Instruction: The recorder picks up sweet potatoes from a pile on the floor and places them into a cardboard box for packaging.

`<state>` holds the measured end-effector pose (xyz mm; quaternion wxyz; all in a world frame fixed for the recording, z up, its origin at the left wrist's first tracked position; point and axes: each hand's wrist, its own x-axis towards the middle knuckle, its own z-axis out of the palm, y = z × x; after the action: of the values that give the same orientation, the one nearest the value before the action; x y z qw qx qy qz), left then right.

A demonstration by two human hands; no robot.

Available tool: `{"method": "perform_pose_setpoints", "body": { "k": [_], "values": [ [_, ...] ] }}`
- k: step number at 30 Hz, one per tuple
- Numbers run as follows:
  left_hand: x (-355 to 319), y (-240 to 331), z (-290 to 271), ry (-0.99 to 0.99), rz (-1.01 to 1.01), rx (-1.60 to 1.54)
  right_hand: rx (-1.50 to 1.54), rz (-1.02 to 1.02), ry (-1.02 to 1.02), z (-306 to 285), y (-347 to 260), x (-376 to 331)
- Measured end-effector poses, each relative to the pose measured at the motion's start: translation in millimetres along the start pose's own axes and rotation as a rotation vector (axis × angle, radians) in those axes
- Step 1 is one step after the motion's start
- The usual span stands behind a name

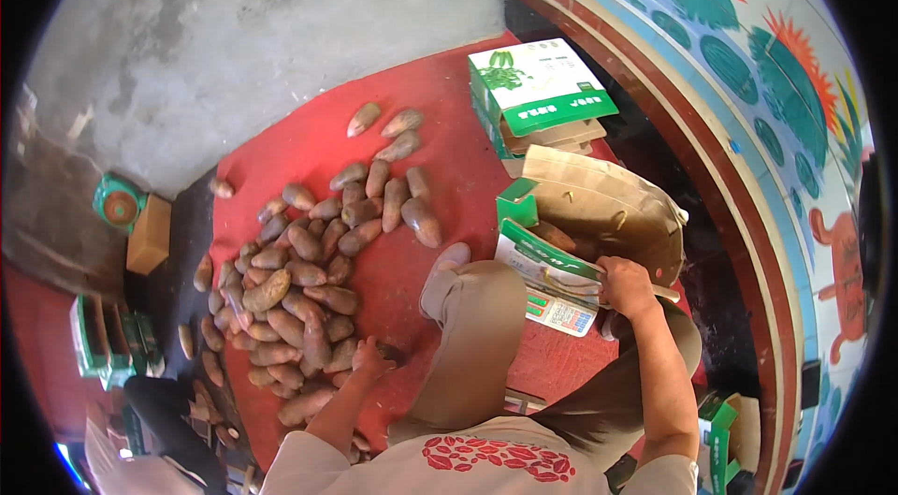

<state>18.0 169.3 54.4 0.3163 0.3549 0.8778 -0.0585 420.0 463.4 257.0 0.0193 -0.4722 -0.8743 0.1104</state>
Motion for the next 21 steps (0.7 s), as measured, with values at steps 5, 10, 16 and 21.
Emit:
{"method": "perform_pose_setpoints", "body": {
  "k": [5, 10, 16, 21],
  "values": [
    [10.0, -21.9, -26.3, 0.114, -0.004, -0.254, -0.054, -0.026, -0.002, 2.4, -5.9, -8.0],
    [-29.7, 35.5, -120.9, 0.358, 0.019, -0.850, -0.030, -0.045, -0.023, 4.4, -4.4, -8.8],
    [-56.7, 122.5, -208.5, 0.427, 0.342, -1.263, -0.167, -0.094, -0.019, 3.7, -13.8, -19.8],
    [-89.1, 214.6, -247.8, 0.294, 0.691, -1.334, -0.349, -0.131, 0.067, 10.1, -16.0, -27.3]
  ]
}}
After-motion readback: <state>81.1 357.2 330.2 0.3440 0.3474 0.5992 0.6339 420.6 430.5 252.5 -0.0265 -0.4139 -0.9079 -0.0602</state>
